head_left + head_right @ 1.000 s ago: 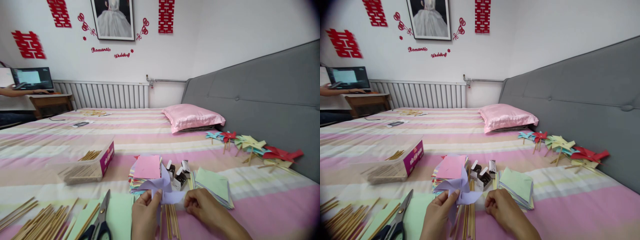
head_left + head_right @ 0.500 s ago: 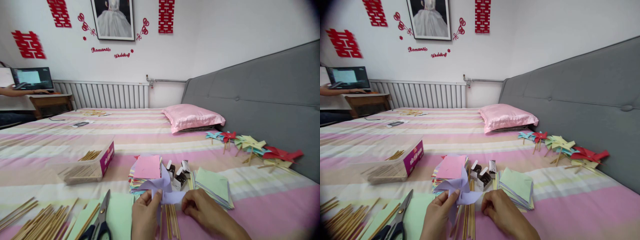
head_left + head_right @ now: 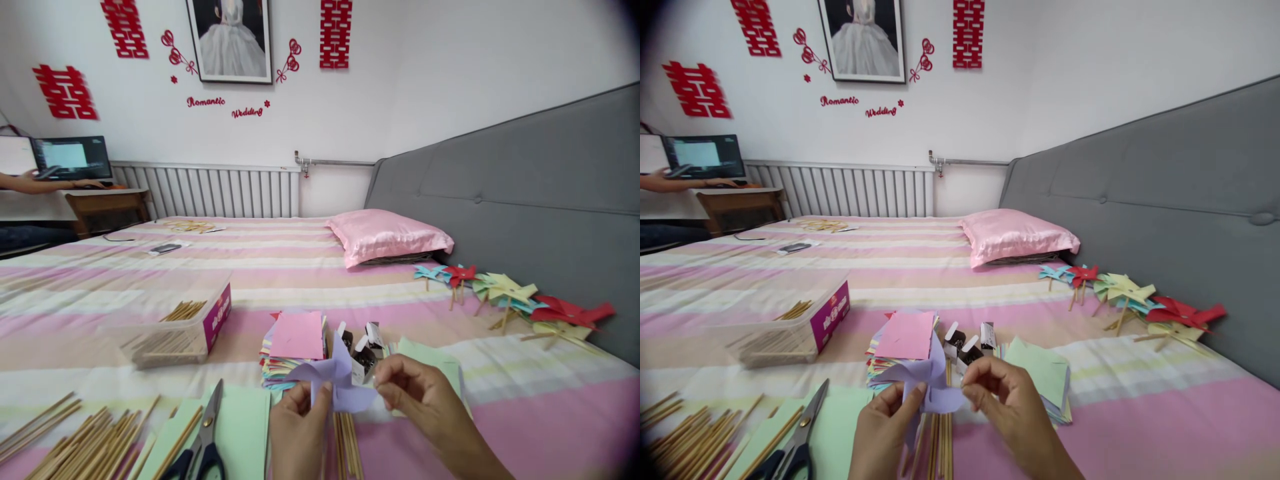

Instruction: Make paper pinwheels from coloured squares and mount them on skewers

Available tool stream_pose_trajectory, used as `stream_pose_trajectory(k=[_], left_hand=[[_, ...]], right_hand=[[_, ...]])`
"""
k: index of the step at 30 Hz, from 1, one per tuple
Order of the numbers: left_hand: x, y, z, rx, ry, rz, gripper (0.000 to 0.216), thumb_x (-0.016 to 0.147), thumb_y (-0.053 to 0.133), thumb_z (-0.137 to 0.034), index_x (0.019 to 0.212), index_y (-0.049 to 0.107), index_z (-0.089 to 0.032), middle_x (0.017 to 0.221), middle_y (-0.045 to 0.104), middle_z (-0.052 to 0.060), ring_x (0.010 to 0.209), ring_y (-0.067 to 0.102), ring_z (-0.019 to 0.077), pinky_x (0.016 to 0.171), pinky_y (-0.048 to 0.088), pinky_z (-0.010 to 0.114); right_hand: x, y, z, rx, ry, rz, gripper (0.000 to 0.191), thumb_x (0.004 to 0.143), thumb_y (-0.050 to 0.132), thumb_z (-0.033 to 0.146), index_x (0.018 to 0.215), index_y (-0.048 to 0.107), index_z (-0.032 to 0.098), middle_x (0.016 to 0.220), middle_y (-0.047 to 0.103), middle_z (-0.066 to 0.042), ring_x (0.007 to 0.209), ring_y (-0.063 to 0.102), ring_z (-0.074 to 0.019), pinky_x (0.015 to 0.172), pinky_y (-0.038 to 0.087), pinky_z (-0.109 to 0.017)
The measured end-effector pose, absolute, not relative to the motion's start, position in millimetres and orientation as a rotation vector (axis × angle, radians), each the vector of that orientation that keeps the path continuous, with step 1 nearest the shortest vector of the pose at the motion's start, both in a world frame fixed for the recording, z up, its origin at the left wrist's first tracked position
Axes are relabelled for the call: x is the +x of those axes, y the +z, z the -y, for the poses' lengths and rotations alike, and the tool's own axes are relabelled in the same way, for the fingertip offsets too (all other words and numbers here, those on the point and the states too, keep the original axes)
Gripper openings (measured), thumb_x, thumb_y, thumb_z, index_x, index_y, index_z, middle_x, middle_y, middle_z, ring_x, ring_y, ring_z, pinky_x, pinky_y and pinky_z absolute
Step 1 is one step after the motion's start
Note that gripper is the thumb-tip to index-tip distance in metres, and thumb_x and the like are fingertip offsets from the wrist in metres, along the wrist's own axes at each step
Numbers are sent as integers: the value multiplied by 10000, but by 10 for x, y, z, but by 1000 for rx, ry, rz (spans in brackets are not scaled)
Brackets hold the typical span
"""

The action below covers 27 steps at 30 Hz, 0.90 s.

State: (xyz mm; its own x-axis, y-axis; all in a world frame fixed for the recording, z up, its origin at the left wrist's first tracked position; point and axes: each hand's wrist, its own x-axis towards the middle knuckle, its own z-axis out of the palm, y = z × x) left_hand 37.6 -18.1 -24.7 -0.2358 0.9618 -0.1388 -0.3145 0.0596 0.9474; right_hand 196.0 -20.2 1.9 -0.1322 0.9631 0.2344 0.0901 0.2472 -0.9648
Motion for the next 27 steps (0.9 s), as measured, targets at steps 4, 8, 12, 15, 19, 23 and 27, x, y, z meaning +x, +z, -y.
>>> stream_pose_trajectory(k=[4, 8, 12, 15, 19, 23, 27], left_hand=[[416, -189, 211, 840, 1488, -1193, 219, 546, 724, -285, 457, 579, -146, 416, 532, -41, 487, 505, 122, 515, 410, 207], [406, -200, 204, 922, 1347, -1046, 211, 570, 720, -301, 521, 609, -129, 499, 595, -2, 538, 519, 137, 545, 411, 220], [406, -214, 210, 927, 1306, -991, 219, 604, 708, -321, 580, 625, -120, 560, 636, 30, 582, 538, 152, 579, 418, 235], [413, -197, 227, 931, 1293, -967, 230, 618, 704, -334, 602, 626, -118, 589, 647, 40, 591, 531, 145, 580, 415, 228], [407, -187, 241, 940, 1293, -921, 243, 635, 694, -347, 597, 617, -120, 593, 634, 42, 567, 505, 129, 576, 410, 229], [397, -195, 234, 957, 1287, -907, 253, 646, 685, -350, 571, 598, -125, 540, 585, 18, 536, 474, 120, 571, 408, 238], [395, -178, 233, 969, 1291, -916, 243, 639, 693, -336, 589, 613, -113, 575, 616, 39, 574, 495, 133, 566, 400, 230]], right_hand=[[1778, 47, 307, -1026, 845, 1733, 97, 762, 583, 254, 686, 590, 195, 670, 572, 7, 610, 509, -127, 592, 410, -221], [1702, -5, 300, -1067, 654, 1829, 120, 796, 551, 236, 694, 602, 202, 682, 582, 3, 604, 526, -126, 576, 404, -219], [1737, -43, 267, -1144, 525, 1832, 137, 810, 538, 268, 728, 635, 216, 709, 568, -10, 643, 535, -144, 591, 404, -235], [1769, -47, 256, -1161, 530, 1784, 144, 802, 550, 296, 745, 660, 221, 705, 544, -14, 659, 538, -153, 588, 413, -237], [1785, -30, 263, -1185, 523, 1760, 158, 781, 578, 328, 722, 678, 221, 664, 521, -7, 598, 509, -145, 537, 398, -231], [1784, -13, 275, -1207, 481, 1788, 163, 778, 582, 332, 705, 676, 219, 652, 509, -4, 586, 491, -143, 535, 391, -236], [1780, -8, 282, -1224, 471, 1800, 170, 786, 570, 337, 709, 670, 223, 659, 512, -5, 606, 497, -147, 545, 392, -239]])
